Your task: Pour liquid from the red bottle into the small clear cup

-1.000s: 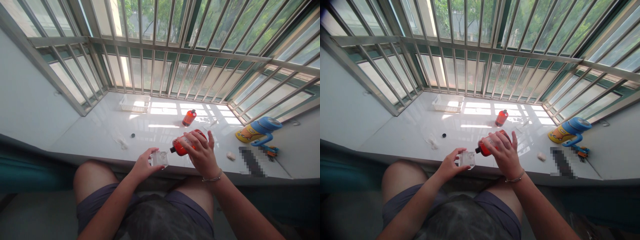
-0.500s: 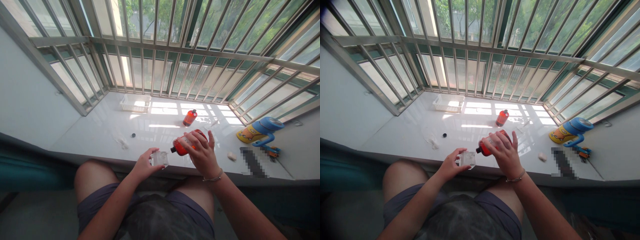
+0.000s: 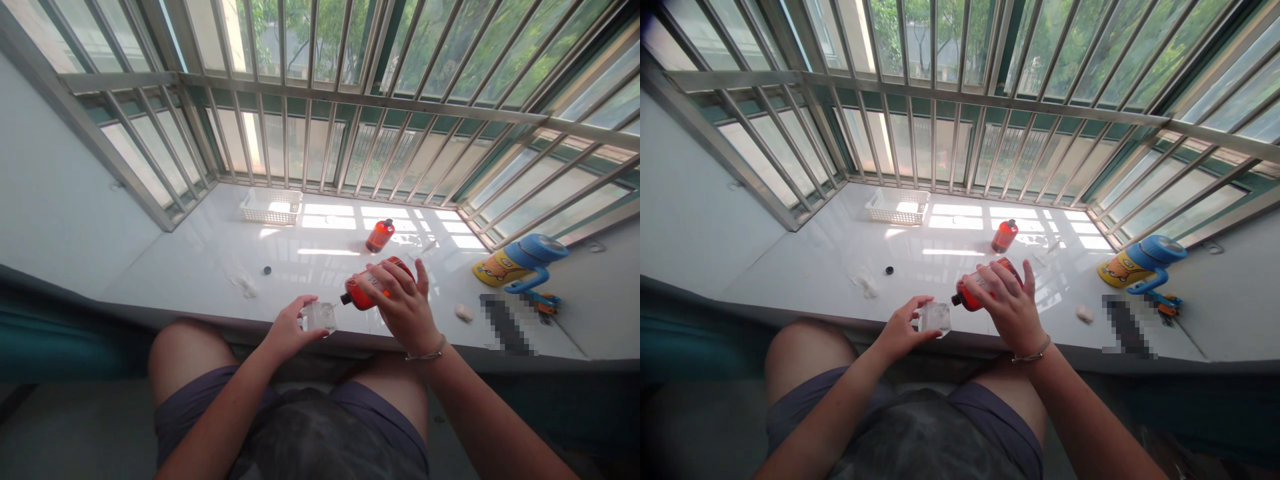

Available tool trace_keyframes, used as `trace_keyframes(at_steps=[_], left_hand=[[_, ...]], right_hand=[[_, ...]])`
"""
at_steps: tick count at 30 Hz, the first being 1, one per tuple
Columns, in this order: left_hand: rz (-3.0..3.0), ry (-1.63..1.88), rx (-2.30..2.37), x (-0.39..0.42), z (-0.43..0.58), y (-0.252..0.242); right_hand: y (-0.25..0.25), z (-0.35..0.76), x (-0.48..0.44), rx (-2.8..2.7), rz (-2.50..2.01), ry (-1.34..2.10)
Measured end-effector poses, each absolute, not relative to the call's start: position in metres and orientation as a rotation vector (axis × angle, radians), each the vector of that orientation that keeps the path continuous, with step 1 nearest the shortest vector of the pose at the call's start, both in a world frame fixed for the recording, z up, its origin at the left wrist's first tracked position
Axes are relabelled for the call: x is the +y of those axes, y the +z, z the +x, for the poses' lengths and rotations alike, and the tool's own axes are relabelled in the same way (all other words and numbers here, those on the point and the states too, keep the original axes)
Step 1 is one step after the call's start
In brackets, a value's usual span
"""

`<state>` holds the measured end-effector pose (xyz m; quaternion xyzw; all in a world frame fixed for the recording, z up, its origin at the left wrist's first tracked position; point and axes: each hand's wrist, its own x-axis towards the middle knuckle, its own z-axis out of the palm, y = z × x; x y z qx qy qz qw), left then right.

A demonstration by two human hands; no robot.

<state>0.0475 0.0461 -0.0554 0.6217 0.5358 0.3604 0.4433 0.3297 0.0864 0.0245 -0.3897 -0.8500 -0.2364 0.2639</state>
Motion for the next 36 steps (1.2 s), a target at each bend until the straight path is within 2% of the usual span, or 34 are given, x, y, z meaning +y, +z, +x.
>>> trace_keyframes(at_steps=[36], left_hand=[[1.515, 0.923, 1.33, 0.048, 0.047, -0.054]], right_hand=[[0.043, 0.321, 0.099, -2.363, -0.879, -0.747]])
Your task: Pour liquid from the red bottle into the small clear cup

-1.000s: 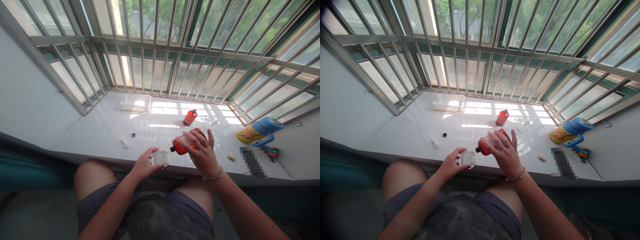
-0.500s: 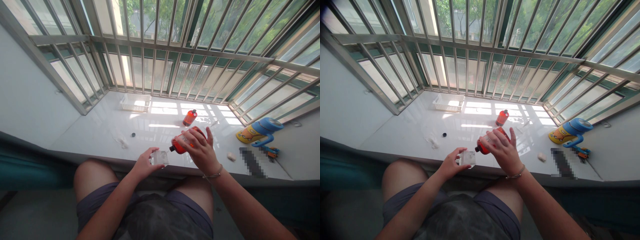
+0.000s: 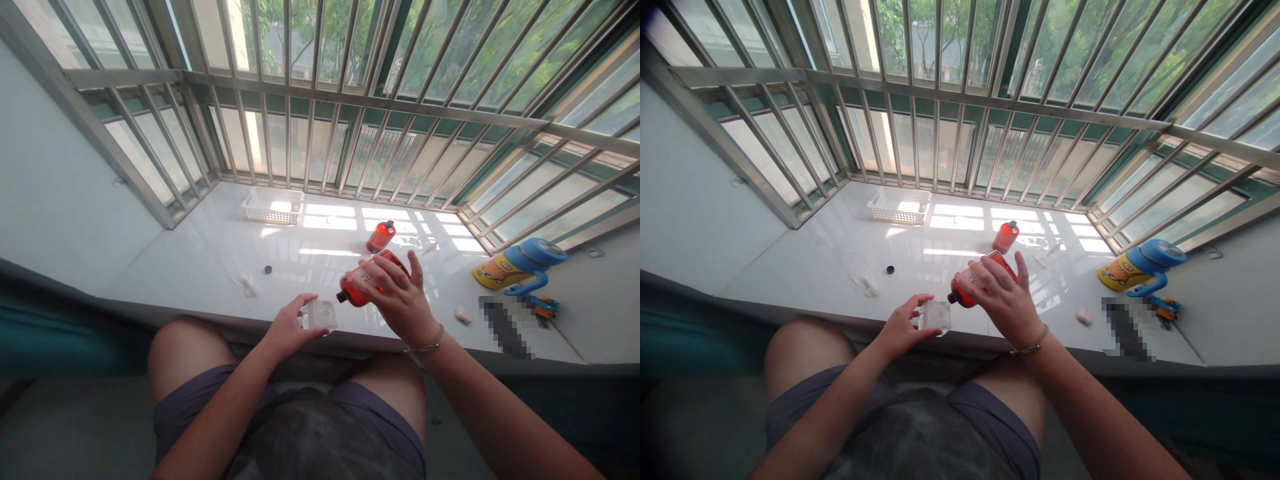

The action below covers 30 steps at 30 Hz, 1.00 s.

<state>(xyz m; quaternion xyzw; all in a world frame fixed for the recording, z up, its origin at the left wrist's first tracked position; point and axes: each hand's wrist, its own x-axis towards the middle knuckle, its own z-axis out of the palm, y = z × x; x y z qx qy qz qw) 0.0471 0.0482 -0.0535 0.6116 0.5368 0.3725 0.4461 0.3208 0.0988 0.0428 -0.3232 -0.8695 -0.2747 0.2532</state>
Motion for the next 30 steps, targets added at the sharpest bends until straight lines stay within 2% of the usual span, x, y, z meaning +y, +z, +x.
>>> trace_keyframes(at_steps=[30], left_hand=[[1.495, 0.947, 1.33, 0.048, 0.046, -0.05]], right_hand=[[0.057, 0.31, 0.106, -2.411, -0.751, -0.8]])
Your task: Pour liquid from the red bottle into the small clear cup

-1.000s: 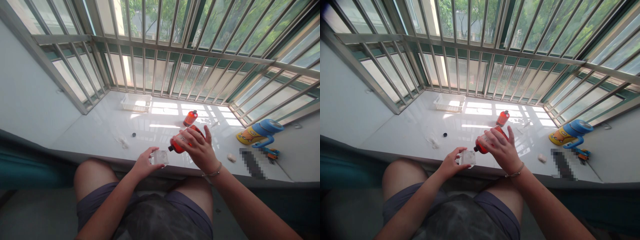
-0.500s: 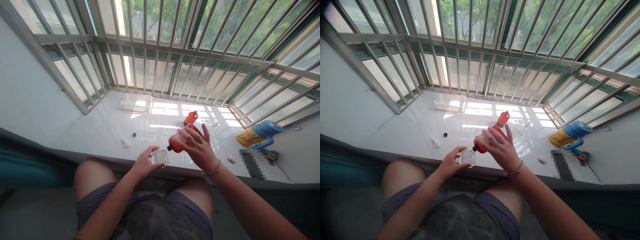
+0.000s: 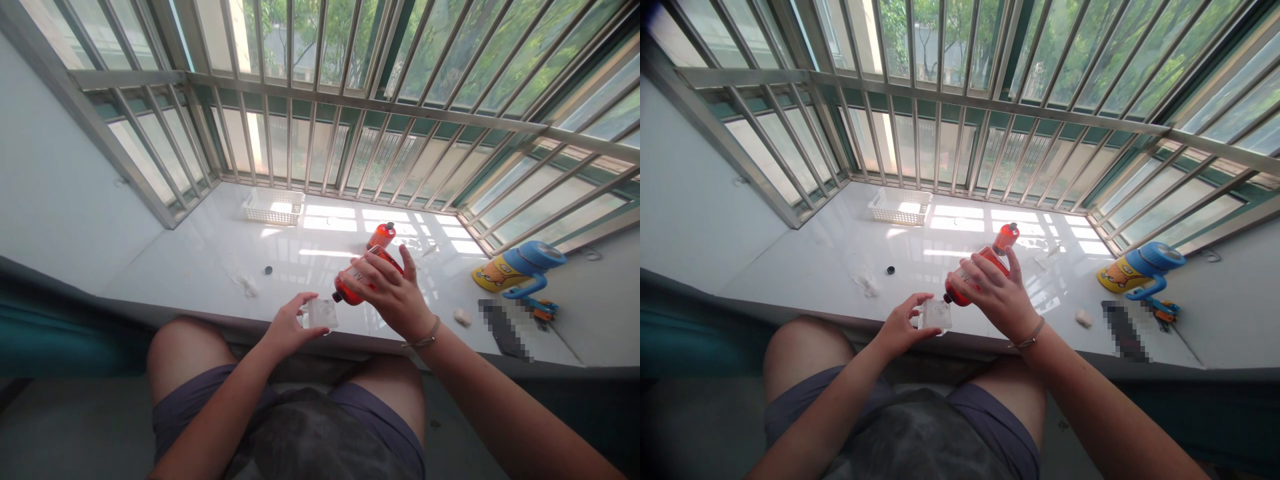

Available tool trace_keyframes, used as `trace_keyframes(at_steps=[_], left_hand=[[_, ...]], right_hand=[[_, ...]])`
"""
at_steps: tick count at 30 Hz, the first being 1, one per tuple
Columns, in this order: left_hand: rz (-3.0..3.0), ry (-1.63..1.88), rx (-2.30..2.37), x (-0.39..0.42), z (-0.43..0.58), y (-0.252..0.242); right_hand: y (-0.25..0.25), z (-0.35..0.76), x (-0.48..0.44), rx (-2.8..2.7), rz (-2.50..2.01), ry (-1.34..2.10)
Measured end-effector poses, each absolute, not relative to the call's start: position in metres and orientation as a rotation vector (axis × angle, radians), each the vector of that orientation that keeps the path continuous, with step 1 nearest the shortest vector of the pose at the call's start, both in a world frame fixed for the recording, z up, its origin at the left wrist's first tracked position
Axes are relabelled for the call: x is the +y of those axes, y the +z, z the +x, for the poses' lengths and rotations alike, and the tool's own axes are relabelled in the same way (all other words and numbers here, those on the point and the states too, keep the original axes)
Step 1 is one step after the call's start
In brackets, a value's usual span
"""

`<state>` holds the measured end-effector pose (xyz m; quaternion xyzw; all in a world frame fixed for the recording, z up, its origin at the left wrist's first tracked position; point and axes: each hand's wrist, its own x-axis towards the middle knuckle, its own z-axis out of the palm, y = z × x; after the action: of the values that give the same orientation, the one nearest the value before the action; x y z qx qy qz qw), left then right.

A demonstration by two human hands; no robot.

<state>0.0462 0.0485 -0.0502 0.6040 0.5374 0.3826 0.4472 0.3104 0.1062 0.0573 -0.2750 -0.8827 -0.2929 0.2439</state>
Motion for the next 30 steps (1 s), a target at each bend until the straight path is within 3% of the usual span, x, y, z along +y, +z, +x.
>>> trace_keyframes(at_steps=[18, 30], left_hand=[[1.479, 0.956, 1.317, 0.05, 0.046, -0.057], [1.363, 1.013, 1.267, 0.056, 0.042, -0.06]], right_hand=[[0.054, 0.307, 0.105, -2.451, -0.705, -0.726], [0.007, 0.304, 0.104, -2.383, -1.011, -0.422]])
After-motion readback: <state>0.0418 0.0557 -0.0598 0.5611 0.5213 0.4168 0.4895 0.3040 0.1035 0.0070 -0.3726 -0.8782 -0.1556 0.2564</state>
